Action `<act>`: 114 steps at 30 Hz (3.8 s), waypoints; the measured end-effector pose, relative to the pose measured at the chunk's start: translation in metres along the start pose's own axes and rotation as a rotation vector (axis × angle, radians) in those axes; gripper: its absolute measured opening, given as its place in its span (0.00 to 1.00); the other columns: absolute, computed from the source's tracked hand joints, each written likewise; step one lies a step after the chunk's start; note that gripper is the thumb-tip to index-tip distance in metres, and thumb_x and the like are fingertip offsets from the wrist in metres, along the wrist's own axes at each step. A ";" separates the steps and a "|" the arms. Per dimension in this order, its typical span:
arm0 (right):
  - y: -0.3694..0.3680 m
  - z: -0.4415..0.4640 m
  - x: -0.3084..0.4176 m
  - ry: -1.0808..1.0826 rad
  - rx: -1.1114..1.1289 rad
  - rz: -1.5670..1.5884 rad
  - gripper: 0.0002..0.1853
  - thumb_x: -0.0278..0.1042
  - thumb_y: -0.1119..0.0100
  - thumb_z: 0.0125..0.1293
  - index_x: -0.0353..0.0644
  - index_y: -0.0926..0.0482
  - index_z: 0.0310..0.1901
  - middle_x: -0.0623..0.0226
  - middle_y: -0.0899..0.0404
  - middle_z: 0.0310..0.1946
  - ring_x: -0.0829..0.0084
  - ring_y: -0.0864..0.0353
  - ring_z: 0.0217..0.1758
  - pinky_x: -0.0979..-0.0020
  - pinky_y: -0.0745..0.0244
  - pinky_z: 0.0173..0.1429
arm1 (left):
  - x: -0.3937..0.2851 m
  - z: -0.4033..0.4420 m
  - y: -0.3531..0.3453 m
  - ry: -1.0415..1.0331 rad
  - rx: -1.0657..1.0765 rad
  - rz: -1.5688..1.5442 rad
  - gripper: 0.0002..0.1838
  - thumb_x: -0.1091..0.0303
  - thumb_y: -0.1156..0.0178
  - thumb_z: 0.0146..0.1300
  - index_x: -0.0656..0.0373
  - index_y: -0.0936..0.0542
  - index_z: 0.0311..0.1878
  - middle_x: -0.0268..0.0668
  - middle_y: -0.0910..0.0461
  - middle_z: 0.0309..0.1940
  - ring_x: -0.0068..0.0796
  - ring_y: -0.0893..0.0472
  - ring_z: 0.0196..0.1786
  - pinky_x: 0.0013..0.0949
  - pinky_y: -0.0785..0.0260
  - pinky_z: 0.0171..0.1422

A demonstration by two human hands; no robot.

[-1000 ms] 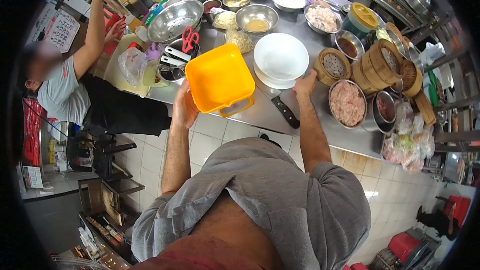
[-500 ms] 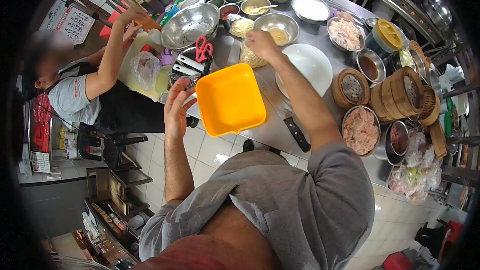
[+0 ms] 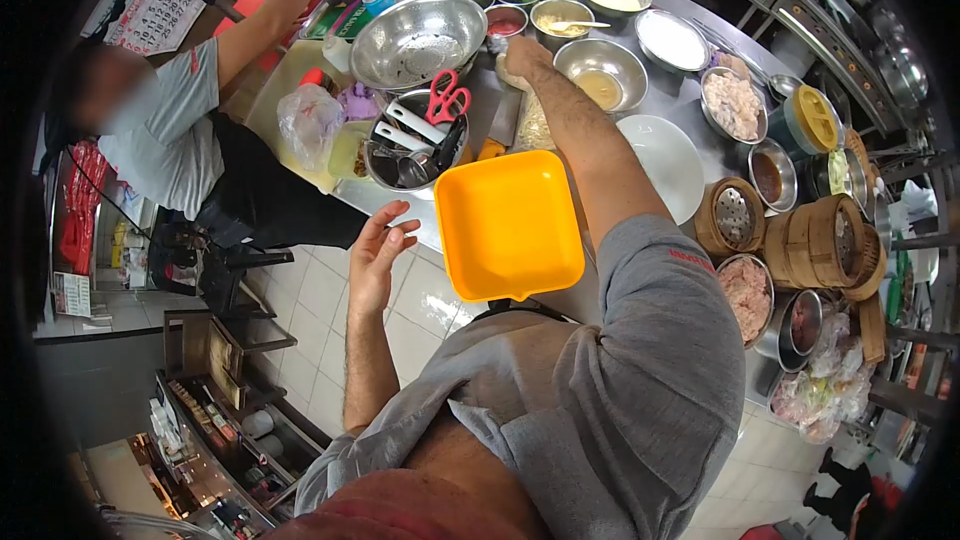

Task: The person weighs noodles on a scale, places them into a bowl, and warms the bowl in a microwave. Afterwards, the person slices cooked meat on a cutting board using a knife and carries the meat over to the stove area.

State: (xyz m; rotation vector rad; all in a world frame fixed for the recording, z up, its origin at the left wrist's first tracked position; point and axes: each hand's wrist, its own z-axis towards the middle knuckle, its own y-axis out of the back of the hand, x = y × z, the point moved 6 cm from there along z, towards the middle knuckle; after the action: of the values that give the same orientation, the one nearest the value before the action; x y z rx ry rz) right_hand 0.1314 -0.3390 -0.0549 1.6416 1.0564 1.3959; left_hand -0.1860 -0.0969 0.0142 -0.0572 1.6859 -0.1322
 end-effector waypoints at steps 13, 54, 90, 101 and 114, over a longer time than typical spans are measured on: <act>0.133 -0.092 0.040 0.383 -0.146 0.175 0.17 0.42 0.37 0.50 0.41 0.19 0.40 0.56 0.19 0.33 0.60 0.19 0.38 0.64 0.26 0.45 | -0.092 0.076 -0.068 -0.578 0.089 0.663 0.29 0.66 0.33 0.55 0.62 0.31 0.59 0.42 0.27 0.50 0.27 0.27 0.52 0.32 0.34 0.54; 0.193 -0.246 0.038 0.427 0.178 0.746 0.11 0.37 0.41 0.55 0.38 0.18 0.32 0.70 0.23 0.26 0.80 0.26 0.34 0.76 0.32 0.38 | 0.054 -0.063 -0.031 -0.472 -0.271 1.089 0.54 0.61 0.25 0.42 0.59 0.48 0.69 0.53 0.48 0.66 0.49 0.43 0.66 0.46 0.49 0.69; 0.121 -0.341 0.019 0.075 -0.380 0.927 0.14 0.29 0.38 0.58 0.46 0.25 0.47 0.74 0.24 0.28 0.86 0.32 0.23 0.85 0.39 0.25 | -0.061 0.048 -0.121 -0.374 0.521 0.300 0.24 0.60 0.30 0.47 0.67 0.24 0.41 0.40 0.20 0.24 0.32 0.20 0.29 0.31 0.28 0.34; 0.123 -0.326 0.019 0.477 -0.551 0.499 0.14 0.16 0.45 0.45 0.43 0.28 0.35 0.69 0.32 0.33 0.74 0.31 0.38 0.73 0.33 0.42 | -0.083 0.047 -0.101 -0.543 0.107 0.409 0.12 0.71 0.35 0.49 0.64 0.22 0.36 0.37 0.20 0.26 0.25 0.21 0.30 0.28 0.28 0.37; 0.029 -0.464 0.102 0.537 -0.278 0.935 0.09 0.26 0.42 0.59 0.40 0.22 0.42 0.71 0.26 0.30 0.81 0.27 0.32 0.77 0.30 0.38 | 0.082 0.034 0.037 -0.438 0.044 0.751 0.21 0.67 0.33 0.50 0.61 0.22 0.49 0.45 0.22 0.39 0.35 0.22 0.43 0.33 0.29 0.47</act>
State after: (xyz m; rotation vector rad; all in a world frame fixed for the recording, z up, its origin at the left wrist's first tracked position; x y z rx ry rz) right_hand -0.3159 -0.2496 0.0809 1.6392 0.2630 2.5565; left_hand -0.1604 -0.0711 -0.0752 0.5397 1.1742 0.3834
